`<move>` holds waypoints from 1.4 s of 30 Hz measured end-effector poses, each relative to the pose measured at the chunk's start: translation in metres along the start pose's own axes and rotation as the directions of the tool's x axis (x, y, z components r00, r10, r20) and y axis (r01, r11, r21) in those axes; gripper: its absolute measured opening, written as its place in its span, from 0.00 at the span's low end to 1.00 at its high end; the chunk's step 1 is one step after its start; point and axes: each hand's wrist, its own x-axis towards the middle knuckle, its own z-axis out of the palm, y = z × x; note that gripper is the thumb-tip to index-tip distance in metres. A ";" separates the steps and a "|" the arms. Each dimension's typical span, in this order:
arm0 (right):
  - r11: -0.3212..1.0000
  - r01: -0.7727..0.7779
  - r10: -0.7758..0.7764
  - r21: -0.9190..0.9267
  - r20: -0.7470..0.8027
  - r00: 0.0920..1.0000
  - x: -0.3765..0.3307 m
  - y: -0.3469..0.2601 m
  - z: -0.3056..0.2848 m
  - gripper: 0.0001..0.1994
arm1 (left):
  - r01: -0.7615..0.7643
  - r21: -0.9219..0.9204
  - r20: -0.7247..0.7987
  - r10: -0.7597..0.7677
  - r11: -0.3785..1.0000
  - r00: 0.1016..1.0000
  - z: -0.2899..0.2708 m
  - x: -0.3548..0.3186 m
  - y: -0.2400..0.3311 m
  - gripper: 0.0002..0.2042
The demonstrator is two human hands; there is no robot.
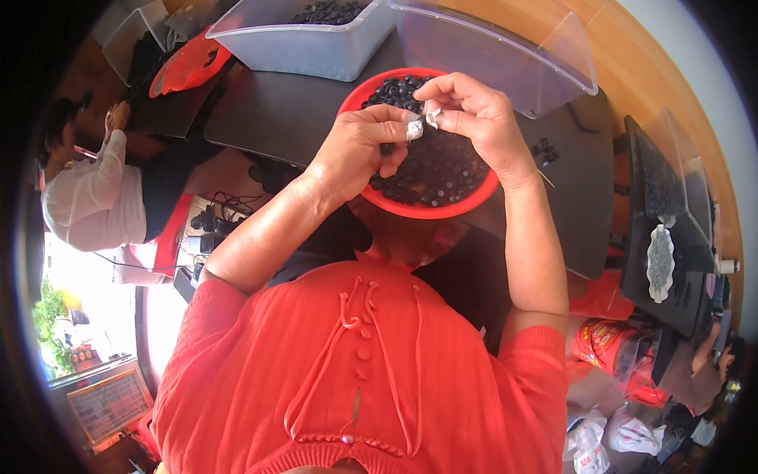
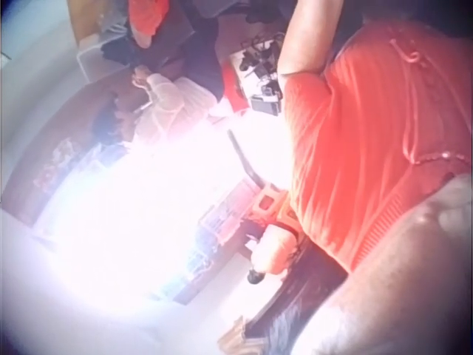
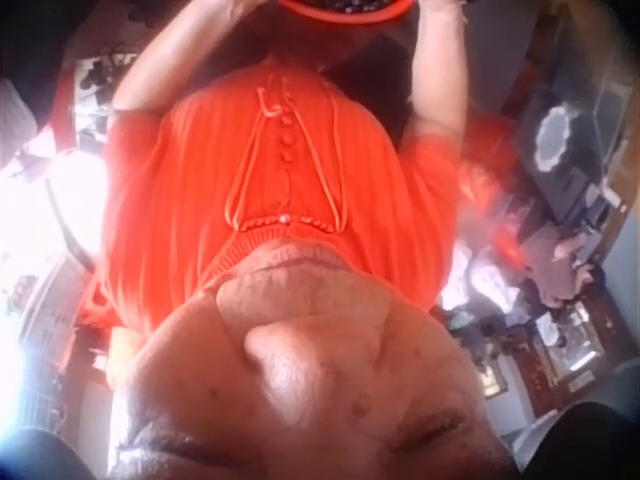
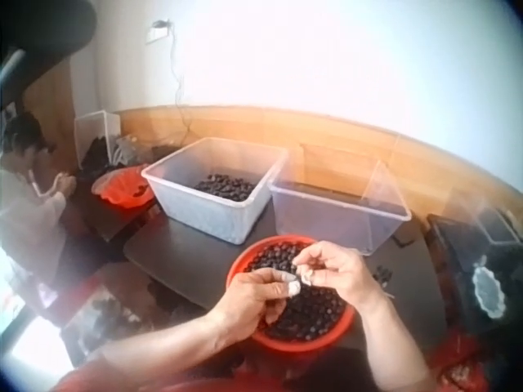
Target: The person assembles small black components by hand, taking them from a red bowl and inserting pieces of white material into them.
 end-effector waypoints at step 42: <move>0.865 0.291 -0.296 -0.408 0.052 0.954 0.005 -0.003 0.008 0.10 | -0.007 -0.170 0.005 0.008 0.985 1.000 -0.008 -0.008 0.001 0.13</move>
